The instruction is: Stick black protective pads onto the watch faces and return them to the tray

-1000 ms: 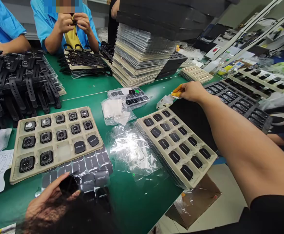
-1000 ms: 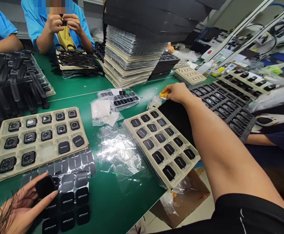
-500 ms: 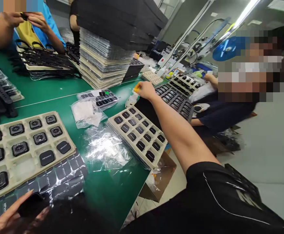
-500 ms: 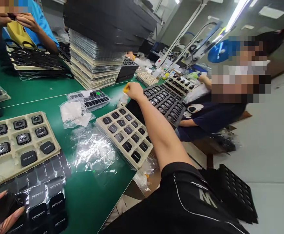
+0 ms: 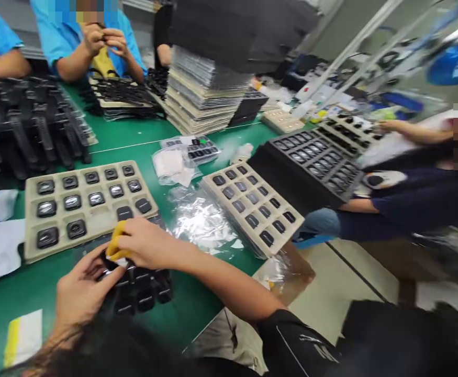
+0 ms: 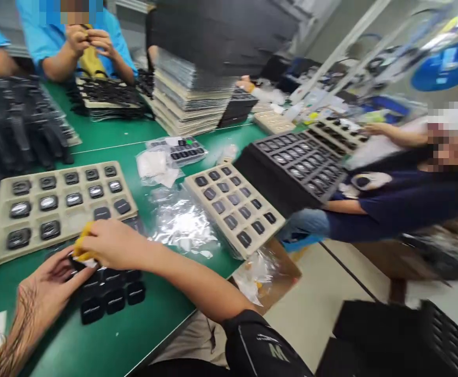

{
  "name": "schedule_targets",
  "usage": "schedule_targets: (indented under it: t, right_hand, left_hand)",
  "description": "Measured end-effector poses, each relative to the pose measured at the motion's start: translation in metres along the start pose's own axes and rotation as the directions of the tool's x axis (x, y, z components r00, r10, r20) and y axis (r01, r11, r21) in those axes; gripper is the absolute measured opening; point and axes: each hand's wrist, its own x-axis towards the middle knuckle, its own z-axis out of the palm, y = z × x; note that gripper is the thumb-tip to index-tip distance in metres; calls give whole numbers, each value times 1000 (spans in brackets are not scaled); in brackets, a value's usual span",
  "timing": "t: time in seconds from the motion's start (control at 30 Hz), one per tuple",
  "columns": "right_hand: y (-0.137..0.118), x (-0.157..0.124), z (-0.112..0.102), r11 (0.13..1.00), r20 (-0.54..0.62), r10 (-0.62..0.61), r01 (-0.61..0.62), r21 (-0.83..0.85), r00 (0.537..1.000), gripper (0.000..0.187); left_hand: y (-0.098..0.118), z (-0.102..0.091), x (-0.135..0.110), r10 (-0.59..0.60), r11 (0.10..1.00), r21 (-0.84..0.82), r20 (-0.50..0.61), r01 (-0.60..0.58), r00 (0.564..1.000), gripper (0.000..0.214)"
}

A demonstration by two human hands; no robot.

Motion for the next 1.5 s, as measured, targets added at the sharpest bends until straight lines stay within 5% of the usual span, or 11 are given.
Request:
schedule_targets:
  t: [0.13, 0.3, 0.67, 0.8, 1.0, 1.2, 1.37, 1.5]
  right_hand:
    - [10, -10, 12, 971, -24, 35, -29, 238, 999, 27]
    - [13, -12, 23, 960, -117, -44, 75, 271, 992, 16]
    - [17, -15, 24, 977, -154, -30, 62, 206, 988, 13]
    - [17, -16, 26, 959, -116, -123, 148, 241, 986, 16]
    - [18, -19, 18, 994, -208, 50, -29, 104, 977, 12]
    - [16, -18, 22, 971, -163, 3, 35, 234, 987, 7]
    - [19, -18, 21, 987, -332, 149, -120, 106, 932, 4]
    - [15, -14, 28, 967, -200, 96, -44, 251, 975, 7]
  left_hand:
    - [7, -1, -4, -44, 991, -120, 135, 60, 990, 51]
    - [2, -1, -7, -37, 974, -209, 224, 85, 974, 55]
    - [5, -3, -10, -37, 976, -203, 213, 81, 976, 54]
    - [3, -2, -10, -51, 976, -195, 239, 99, 970, 56]
    - [5, -1, -11, -91, 963, -227, 223, 142, 971, 56]
    - [1, -1, -10, -44, 965, -243, 219, 98, 975, 56]
    - [1, 0, -12, -61, 967, -231, 201, 108, 978, 53]
    - [4, 0, -12, -31, 972, -222, 211, 79, 977, 51]
